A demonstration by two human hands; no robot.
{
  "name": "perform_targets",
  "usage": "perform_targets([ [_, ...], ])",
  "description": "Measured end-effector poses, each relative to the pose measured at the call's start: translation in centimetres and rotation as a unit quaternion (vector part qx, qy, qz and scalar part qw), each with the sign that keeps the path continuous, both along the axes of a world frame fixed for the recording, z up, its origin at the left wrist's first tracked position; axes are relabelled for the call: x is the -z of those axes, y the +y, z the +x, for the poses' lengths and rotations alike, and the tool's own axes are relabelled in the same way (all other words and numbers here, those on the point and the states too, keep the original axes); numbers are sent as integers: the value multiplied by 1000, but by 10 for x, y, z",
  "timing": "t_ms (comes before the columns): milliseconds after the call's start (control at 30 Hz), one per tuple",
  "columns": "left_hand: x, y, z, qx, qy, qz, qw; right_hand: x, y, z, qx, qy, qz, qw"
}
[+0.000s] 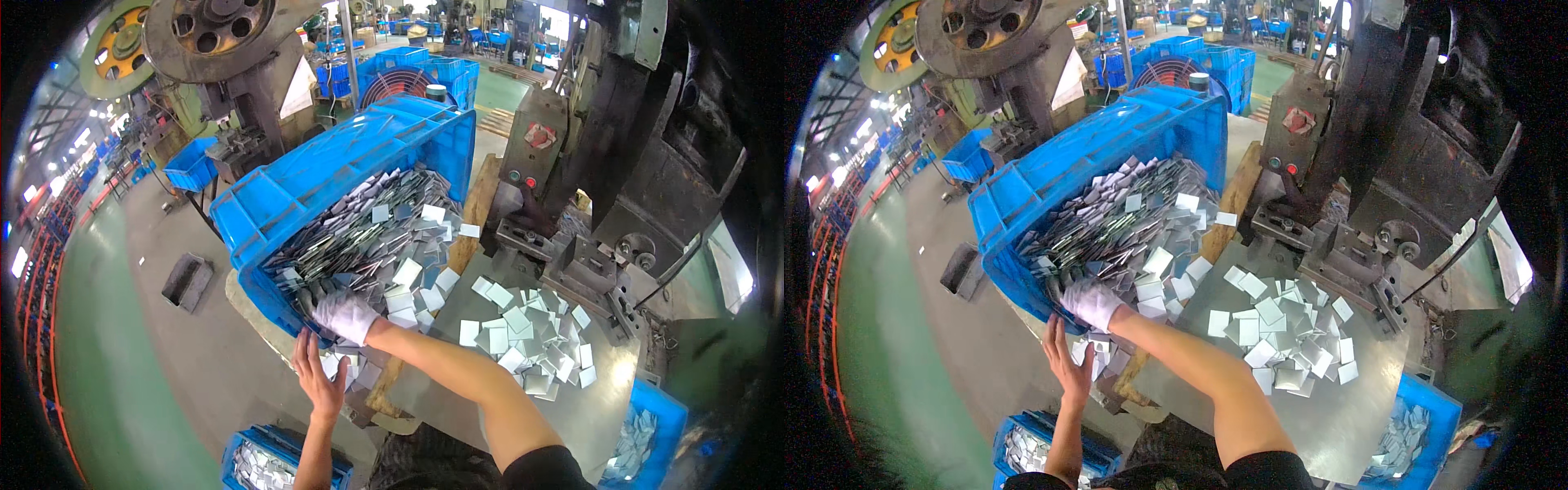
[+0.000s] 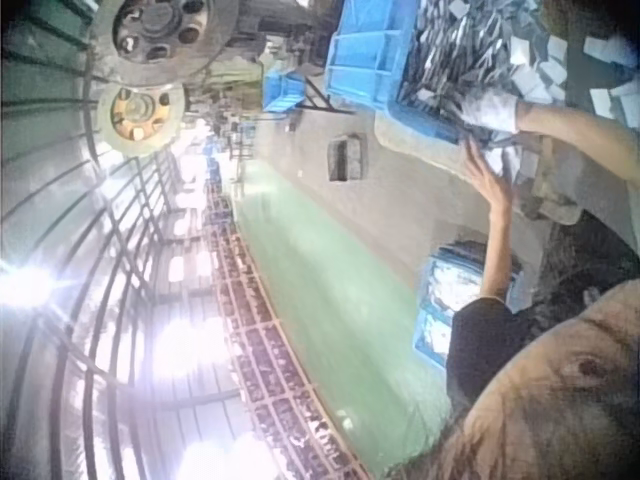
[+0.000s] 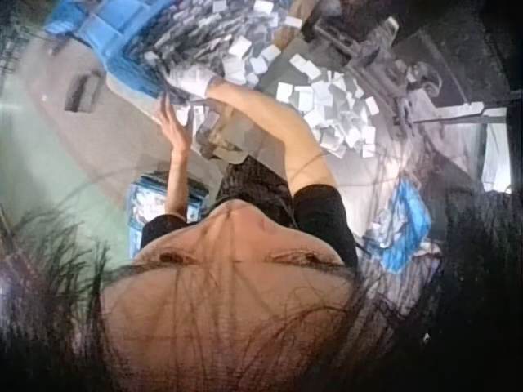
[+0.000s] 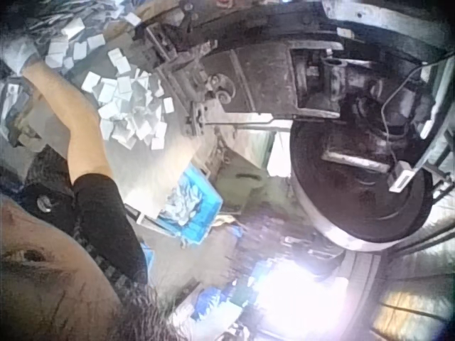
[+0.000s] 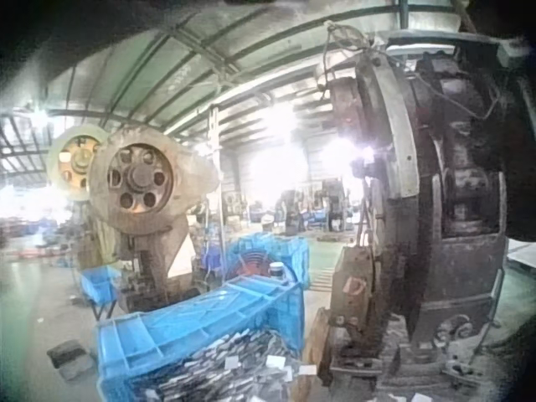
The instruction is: The person feeds small metal plates into an industrial press by hand, then collects the pressed plates into a blue bin.
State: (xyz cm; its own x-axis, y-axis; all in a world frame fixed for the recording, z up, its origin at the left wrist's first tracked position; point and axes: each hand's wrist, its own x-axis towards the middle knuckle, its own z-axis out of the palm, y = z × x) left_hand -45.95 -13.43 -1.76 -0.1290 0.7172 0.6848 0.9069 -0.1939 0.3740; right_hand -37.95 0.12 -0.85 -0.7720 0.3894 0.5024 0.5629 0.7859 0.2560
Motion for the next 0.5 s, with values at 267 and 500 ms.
perform_targets([
  [267, 35, 2, -2, 40, -230, -23, 972, -29, -9, -24, 64, -10, -173, 983],
  [500, 44, 15, 19, 69, -315, -65, 945, -10, -3, -14, 47, 32, -18, 998],
])
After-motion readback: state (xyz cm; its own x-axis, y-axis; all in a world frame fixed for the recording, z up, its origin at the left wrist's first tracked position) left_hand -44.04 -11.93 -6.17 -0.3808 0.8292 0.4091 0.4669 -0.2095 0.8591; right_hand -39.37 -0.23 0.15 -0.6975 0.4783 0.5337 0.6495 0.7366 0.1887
